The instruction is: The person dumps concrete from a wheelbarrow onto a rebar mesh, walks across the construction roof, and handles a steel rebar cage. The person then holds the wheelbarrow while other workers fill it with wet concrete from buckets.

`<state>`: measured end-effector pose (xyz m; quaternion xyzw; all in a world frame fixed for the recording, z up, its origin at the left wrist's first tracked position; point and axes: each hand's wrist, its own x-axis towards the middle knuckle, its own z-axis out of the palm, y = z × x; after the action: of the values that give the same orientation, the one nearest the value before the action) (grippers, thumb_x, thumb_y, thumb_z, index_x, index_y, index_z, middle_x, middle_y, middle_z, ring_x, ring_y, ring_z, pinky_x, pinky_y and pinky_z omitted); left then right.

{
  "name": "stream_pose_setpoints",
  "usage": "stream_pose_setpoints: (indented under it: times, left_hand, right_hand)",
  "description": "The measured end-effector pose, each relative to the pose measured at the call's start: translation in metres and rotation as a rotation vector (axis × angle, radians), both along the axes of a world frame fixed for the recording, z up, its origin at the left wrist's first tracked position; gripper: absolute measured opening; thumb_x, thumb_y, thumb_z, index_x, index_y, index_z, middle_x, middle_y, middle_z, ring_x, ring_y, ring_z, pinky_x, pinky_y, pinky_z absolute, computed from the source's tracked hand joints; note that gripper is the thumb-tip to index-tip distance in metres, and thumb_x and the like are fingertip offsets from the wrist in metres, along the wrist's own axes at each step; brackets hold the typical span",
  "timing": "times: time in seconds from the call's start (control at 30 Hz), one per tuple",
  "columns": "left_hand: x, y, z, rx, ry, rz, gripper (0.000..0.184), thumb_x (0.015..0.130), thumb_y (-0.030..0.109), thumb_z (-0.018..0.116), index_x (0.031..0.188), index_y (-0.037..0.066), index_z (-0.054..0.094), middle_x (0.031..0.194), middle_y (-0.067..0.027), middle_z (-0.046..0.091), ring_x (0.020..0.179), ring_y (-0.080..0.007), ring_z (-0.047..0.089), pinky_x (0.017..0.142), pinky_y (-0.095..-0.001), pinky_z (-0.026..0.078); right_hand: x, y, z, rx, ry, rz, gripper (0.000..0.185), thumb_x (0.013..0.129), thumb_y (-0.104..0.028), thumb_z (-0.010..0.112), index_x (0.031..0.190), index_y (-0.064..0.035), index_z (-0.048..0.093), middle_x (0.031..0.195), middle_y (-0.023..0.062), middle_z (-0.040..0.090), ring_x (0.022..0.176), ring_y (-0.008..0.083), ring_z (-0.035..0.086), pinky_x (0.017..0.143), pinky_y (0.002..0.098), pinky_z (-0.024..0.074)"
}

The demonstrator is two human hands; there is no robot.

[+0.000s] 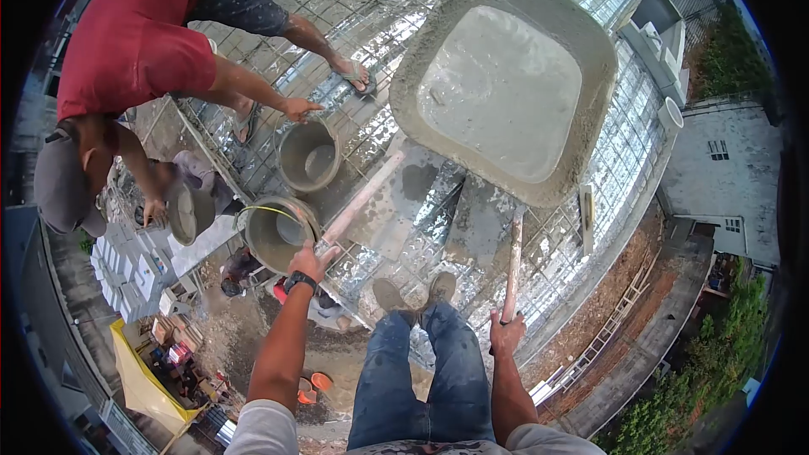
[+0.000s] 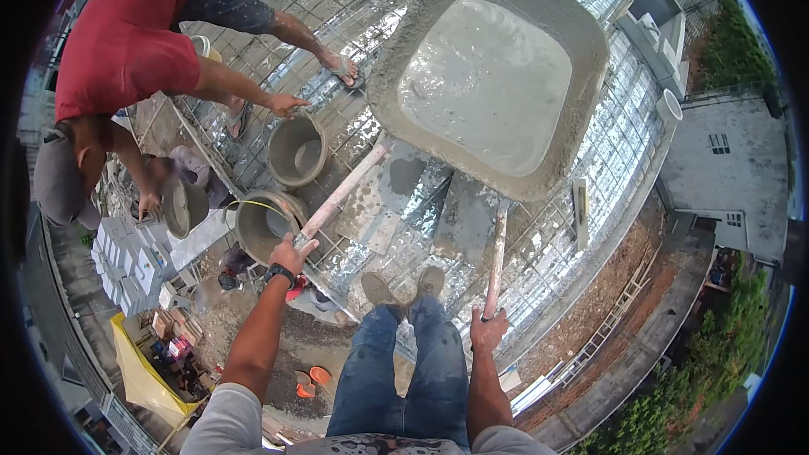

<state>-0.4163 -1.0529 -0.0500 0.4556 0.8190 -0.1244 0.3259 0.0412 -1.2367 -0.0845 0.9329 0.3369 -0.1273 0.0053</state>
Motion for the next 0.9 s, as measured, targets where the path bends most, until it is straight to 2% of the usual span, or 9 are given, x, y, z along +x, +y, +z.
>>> stream_pose_setpoints:
  times: [0.03,0.1,0.23,0.37,0.5,0.6,0.7,0.8,0.9]
  left_hand:
    - [0.0,0.001,0.001,0.02,-0.008,0.003,0.075,0.074,0.068,0.062,0.112,0.004,0.054,0.098,-0.0261,0.065,0.095,-0.0437,0.062,0.081,-0.0504,0.049]
    - [0.0,0.002,0.002,0.029,-0.011,-0.003,0.076,0.074,0.069,0.062,0.112,0.004,0.054,0.097,-0.0268,0.065,0.095,-0.0442,0.061,0.08,-0.0504,0.048]
    - [0.002,0.006,-0.001,-0.003,-0.036,-0.005,0.077,0.074,0.069,0.061,0.113,0.003,0.053,0.096,-0.0274,0.065,0.095,-0.0446,0.061,0.08,-0.0505,0.048]
    - [-0.006,0.004,-0.025,0.015,-0.039,0.034,0.074,0.073,0.064,0.067,0.113,0.003,0.054,0.097,-0.0269,0.065,0.095,-0.0438,0.061,0.08,-0.0488,0.048]
    - [-0.008,0.005,-0.031,0.049,-0.088,0.055,0.072,0.072,0.059,0.071,0.116,0.004,0.054,0.097,-0.0262,0.065,0.094,-0.0414,0.062,0.079,-0.0462,0.048]
    - [0.003,0.011,-0.019,-0.05,-0.057,0.054,0.072,0.073,0.056,0.072,0.117,0.002,0.054,0.097,-0.0238,0.065,0.091,-0.0382,0.064,0.078,-0.0431,0.049]
    - [-0.005,0.006,-0.027,0.037,-0.233,0.138,0.071,0.072,0.053,0.074,0.115,0.0,0.056,0.097,-0.022,0.066,0.091,-0.0351,0.065,0.078,-0.0417,0.049]
    - [-0.013,-0.002,-0.039,0.064,-0.255,0.115,0.069,0.072,0.052,0.075,0.114,0.0,0.057,0.096,-0.0218,0.066,0.091,-0.0347,0.065,0.078,-0.0414,0.049]
    - [-0.009,-0.002,-0.035,0.132,-0.202,0.053,0.06,0.073,0.048,0.076,0.106,-0.001,0.06,0.09,-0.0194,0.067,0.084,-0.0315,0.066,0.075,-0.0398,0.05]
  right_hand:
    - [-0.006,0.027,0.013,0.098,0.103,0.059,0.074,0.077,-0.035,0.073,0.128,0.0066,0.04,0.116,0.0268,0.049,0.111,0.0414,0.046,0.092,0.0486,0.038]
    - [-0.028,0.099,0.021,0.439,0.147,0.235,0.055,0.078,-0.028,0.072,0.119,0.0019,0.052,0.108,0.0245,0.052,0.104,0.0411,0.049,0.09,0.0477,0.0393]
    - [-0.072,0.296,0.026,0.635,0.275,0.452,0.025,0.085,-0.027,0.064,0.102,-0.0089,0.065,0.094,0.0135,0.056,0.094,0.033,0.053,0.082,0.0444,0.0401]
    - [-0.119,0.474,-0.025,0.494,0.158,0.621,0.03,0.081,-0.031,0.067,0.103,-0.0106,0.066,0.097,0.0097,0.058,0.099,0.0283,0.053,0.084,0.0428,0.0398]
    - [-0.138,0.558,-0.086,0.268,0.039,0.755,0.029,0.079,-0.031,0.069,0.097,-0.0094,0.067,0.096,0.0085,0.058,0.1,0.0273,0.053,0.087,0.0419,0.0391]
    - [-0.133,0.559,-0.096,0.36,0.058,0.832,0.025,0.079,-0.03,0.069,0.091,-0.008,0.068,0.095,0.0108,0.058,0.098,0.0284,0.055,0.083,0.0419,0.0423]
    - [-0.103,0.495,-0.032,0.528,0.482,0.582,0.025,0.081,-0.029,0.067,0.089,-0.0046,0.068,0.091,0.0151,0.058,0.091,0.0313,0.058,0.077,0.0423,0.0453]
    - [-0.015,0.402,-0.001,0.339,0.85,0.493,0.033,0.084,-0.029,0.063,0.095,0.0026,0.064,0.078,0.0229,0.06,0.073,0.0374,0.058,0.072,0.0438,0.0451]
    - [0.129,0.287,0.033,-0.177,0.843,0.359,0.036,0.085,-0.032,0.063,0.072,0.0015,0.059,0.07,0.0158,0.063,0.061,0.0224,0.052,0.06,0.0417,0.0422]
